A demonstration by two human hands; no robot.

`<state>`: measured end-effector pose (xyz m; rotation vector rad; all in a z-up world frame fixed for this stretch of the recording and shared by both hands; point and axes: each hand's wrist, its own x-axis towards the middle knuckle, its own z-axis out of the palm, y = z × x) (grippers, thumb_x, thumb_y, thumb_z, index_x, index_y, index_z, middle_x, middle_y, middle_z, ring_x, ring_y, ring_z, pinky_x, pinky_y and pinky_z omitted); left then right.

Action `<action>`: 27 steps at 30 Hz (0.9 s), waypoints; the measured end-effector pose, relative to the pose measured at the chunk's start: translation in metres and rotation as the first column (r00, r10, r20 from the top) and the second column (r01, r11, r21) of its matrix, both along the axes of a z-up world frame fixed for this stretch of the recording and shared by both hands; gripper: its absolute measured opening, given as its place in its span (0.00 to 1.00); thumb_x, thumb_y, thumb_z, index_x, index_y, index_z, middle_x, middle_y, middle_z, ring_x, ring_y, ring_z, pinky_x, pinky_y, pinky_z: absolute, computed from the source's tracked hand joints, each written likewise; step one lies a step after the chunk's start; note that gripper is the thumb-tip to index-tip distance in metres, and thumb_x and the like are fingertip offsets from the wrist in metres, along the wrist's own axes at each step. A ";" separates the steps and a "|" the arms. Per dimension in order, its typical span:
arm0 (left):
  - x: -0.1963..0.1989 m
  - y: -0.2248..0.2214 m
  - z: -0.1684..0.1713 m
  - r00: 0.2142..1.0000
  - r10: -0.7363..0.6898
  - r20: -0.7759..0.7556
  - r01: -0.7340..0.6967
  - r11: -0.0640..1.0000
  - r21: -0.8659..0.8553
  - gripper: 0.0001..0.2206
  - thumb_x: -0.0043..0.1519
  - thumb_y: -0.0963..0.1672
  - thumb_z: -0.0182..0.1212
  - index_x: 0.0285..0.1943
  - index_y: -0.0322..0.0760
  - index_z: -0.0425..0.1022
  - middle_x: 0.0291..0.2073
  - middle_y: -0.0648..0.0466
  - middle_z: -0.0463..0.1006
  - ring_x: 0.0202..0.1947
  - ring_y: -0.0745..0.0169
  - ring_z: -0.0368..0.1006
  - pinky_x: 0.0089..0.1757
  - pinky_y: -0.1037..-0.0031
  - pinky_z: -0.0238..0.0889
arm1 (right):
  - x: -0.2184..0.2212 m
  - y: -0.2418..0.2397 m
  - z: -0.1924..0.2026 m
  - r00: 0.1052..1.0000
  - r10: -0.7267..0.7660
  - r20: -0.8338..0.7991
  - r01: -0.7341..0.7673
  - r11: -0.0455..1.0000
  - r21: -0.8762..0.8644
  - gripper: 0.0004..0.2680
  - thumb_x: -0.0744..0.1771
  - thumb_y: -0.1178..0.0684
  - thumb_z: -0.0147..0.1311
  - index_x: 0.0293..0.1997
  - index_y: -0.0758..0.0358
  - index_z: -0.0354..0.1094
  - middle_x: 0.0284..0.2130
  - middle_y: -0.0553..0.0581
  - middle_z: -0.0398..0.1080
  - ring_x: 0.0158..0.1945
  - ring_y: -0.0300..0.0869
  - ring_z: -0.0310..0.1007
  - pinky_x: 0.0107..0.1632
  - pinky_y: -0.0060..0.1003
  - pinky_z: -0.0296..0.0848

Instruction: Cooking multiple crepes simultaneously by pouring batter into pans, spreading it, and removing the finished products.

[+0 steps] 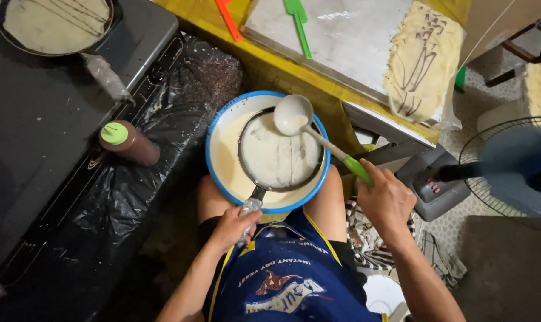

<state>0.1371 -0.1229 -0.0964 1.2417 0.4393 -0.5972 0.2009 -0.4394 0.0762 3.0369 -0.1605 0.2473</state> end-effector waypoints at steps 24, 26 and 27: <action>-0.008 0.040 -0.022 0.604 -0.669 0.433 -0.713 -0.211 0.669 0.16 0.60 0.53 0.56 0.44 0.41 0.78 0.20 0.56 0.72 0.18 0.58 0.72 0.26 0.69 0.66 | 0.013 -0.006 -0.176 0.791 0.006 -0.612 -0.110 0.985 -0.132 0.17 0.64 0.46 0.47 0.57 0.22 0.72 0.36 0.49 0.80 0.43 0.51 0.83 0.46 0.49 0.79; -0.010 0.035 -0.020 0.584 -0.650 0.486 -0.733 -0.167 0.659 0.14 0.59 0.52 0.56 0.43 0.41 0.78 0.19 0.56 0.71 0.17 0.57 0.70 0.26 0.69 0.65 | 0.013 -0.004 -0.179 0.762 -0.007 -0.647 -0.103 0.986 -0.132 0.17 0.64 0.43 0.47 0.58 0.21 0.71 0.40 0.49 0.80 0.46 0.51 0.83 0.51 0.53 0.76; -0.005 0.034 -0.026 0.596 -0.641 0.484 -0.731 -0.184 0.657 0.14 0.59 0.52 0.56 0.43 0.41 0.78 0.19 0.56 0.71 0.17 0.57 0.70 0.26 0.69 0.65 | 0.011 -0.005 -0.181 0.764 0.011 -0.646 -0.122 0.984 -0.127 0.17 0.64 0.43 0.47 0.58 0.21 0.71 0.40 0.49 0.80 0.46 0.51 0.83 0.51 0.53 0.76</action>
